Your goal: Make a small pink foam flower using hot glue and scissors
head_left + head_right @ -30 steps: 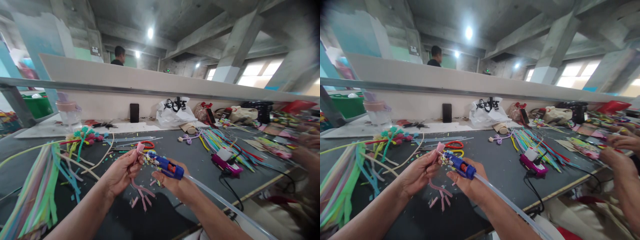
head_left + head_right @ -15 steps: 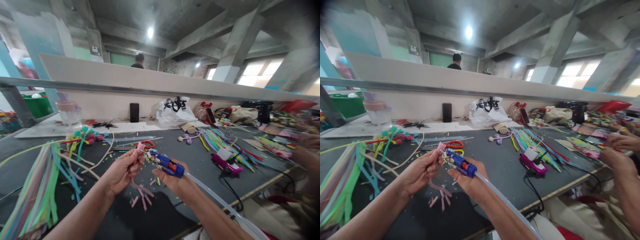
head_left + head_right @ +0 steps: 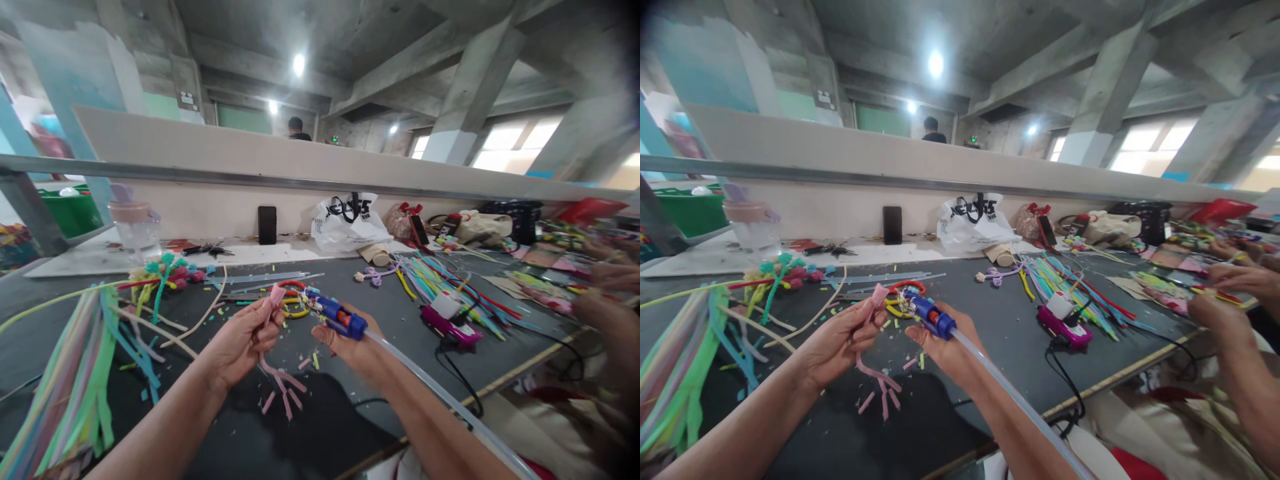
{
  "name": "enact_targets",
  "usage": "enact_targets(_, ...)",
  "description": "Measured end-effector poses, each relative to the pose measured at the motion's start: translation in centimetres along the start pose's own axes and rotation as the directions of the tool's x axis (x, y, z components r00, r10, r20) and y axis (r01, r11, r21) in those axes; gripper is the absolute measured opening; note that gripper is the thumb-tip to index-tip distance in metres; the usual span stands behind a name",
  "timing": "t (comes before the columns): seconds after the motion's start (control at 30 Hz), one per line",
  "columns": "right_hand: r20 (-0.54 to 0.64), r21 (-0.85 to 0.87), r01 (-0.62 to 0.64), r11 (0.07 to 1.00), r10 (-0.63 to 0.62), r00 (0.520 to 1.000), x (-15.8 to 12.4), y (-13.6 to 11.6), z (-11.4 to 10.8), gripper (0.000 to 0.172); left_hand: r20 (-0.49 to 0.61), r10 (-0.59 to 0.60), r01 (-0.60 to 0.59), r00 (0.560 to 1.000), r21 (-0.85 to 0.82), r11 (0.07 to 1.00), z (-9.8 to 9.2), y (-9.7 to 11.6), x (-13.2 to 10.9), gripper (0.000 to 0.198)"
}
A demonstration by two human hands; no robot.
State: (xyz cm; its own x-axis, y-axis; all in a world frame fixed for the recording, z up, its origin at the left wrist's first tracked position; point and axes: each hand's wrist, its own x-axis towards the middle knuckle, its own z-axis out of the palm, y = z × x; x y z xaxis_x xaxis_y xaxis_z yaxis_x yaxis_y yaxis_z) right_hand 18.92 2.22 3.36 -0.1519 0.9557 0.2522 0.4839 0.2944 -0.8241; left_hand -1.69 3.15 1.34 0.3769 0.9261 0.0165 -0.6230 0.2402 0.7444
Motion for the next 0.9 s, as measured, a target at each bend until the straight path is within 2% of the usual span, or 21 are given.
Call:
enact_targets(0.13,0.024,-0.311,0.047,0.949,-0.041,0.999,1.1,0.9,-1.4,0.029,0.001,-0.036,0.036,0.999,-0.024,0.999,-0.4,0.0,0.2,0.013)
enact_targets(0.23,0.138,-0.586,0.077,0.806,0.005,0.99,1.7,1.8,-2.3,0.032,-0.025,-0.032,0.031,0.999,-0.025,0.999,-0.7,0.2,0.3,0.012)
enact_targets(0.33,0.252,-0.726,0.112,0.679,0.111,0.961,2.0,3.0,-2.9,0.039,-0.054,-0.007,0.006,0.999,-0.019,1.0,-0.9,0.5,0.4,0.012)
enact_targets(0.4,0.297,-0.749,0.127,0.65,0.158,0.942,2.1,3.8,-3.2,0.043,-0.067,-0.008,0.007,0.998,-0.017,1.0,-1.0,0.7,0.3,0.013)
enact_targets(0.53,0.363,-0.727,0.135,0.673,0.21,0.908,2.4,4.6,-4.0,0.045,-0.081,-0.016,0.014,0.997,-0.014,1.0,-0.9,0.9,0.2,0.012)
enact_targets(0.63,0.427,-0.696,0.16,0.7,0.224,0.876,2.4,4.3,-5.0,0.047,-0.086,-0.012,0.012,0.996,0.01,1.0,-0.9,1.0,0.2,0.011)
enact_targets(0.7,0.424,-0.713,0.177,0.679,0.216,0.879,2.2,3.5,-5.2,0.05,-0.078,-0.014,0.016,0.997,0.024,1.0,-1.0,1.1,0.2,0.012)
enact_targets(0.77,0.359,-0.756,0.198,0.624,0.143,0.922,1.7,2.3,-4.8,0.045,-0.06,-0.018,0.02,0.998,0.031,0.999,-1.1,1.1,0.2,0.013)
enact_targets(0.8,0.316,-0.769,0.219,0.6,0.06,0.947,1.4,1.7,-4.2,0.037,-0.053,-0.02,0.021,0.998,0.035,0.999,-1.1,1.1,0.3,0.014)
enact_targets(0.83,0.309,-0.758,0.255,0.6,-0.014,0.951,1.0,1.0,-3.4,0.026,-0.049,-0.02,0.022,0.999,0.04,0.999,-1.2,1.1,0.3,0.014)
enact_targets(0.87,0.363,-0.704,0.33,0.629,-0.081,0.928,0.7,0.4,-2.4,0.016,-0.047,-0.021,0.023,0.999,0.047,0.999,-1.2,1.1,0.2,0.014)
enact_targets(0.9,0.444,-0.633,0.415,0.654,-0.133,0.886,0.3,-0.1,-1.3,0.009,-0.047,-0.022,0.025,0.999,0.056,0.998,-1.2,1.1,0.2,0.014)
